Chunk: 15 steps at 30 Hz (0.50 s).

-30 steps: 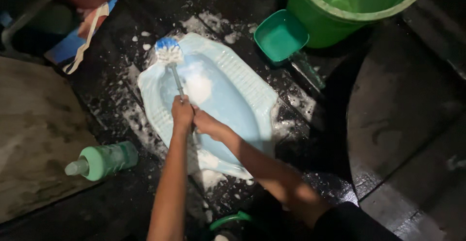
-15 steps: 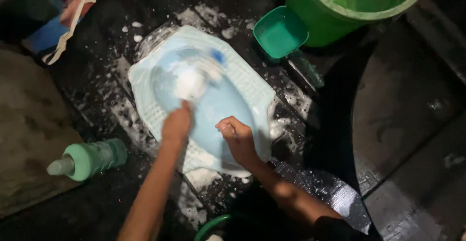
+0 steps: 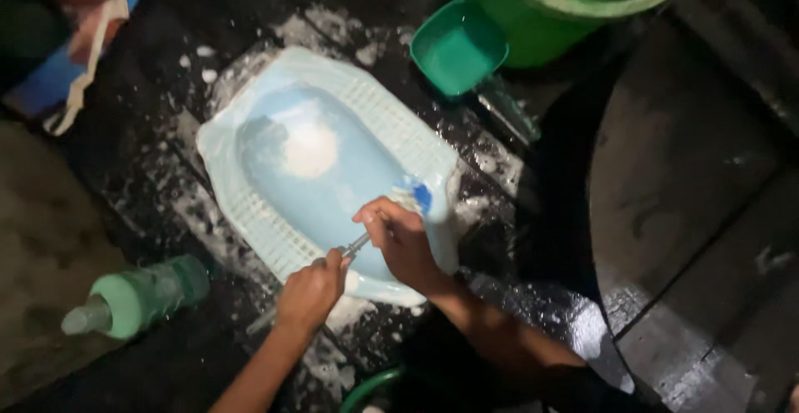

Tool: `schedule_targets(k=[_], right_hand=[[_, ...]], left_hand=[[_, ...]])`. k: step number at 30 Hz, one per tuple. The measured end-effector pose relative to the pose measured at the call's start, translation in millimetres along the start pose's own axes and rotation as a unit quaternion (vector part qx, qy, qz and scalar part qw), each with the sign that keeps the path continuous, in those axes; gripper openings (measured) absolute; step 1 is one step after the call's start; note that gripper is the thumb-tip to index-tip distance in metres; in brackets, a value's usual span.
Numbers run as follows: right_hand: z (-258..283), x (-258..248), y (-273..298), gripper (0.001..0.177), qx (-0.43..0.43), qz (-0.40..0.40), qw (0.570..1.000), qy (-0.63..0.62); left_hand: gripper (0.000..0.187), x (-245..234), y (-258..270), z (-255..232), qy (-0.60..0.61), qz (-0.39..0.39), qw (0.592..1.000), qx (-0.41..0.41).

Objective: The person scrubs a light blue squat toilet with a toilet brush, repeatedly applying water from a green scoop and a squeeze bottle. They rinse the bowl and wipe the surface with a cloth.

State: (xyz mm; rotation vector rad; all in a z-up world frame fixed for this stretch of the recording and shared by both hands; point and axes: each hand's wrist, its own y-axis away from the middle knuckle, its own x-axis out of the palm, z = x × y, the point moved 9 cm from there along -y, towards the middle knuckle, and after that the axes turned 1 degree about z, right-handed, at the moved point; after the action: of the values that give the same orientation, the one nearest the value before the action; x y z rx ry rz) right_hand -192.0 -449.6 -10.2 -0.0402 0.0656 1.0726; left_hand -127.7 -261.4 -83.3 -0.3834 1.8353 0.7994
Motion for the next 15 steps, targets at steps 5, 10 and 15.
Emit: schedule_targets(k=[5, 10, 15], right_hand=[[5.8, 18.4, 18.7, 0.024, 0.01, 0.042, 0.999, -0.022], [6.4, 22.8, 21.8, 0.024, 0.023, 0.075, 0.997, -0.027], [0.7, 10.3, 14.8, 0.025, 0.067, 0.066, 0.995, 0.023]], left_hand=[[0.035, -26.7, -17.6, 9.2, -0.018, -0.031, 0.999, 0.012], [0.041, 3.5, -91.9, 49.8, 0.084, -0.045, 0.984, -0.147], [0.04, 112.0, -81.3, -34.2, 0.152, -0.079, 0.978, 0.121]])
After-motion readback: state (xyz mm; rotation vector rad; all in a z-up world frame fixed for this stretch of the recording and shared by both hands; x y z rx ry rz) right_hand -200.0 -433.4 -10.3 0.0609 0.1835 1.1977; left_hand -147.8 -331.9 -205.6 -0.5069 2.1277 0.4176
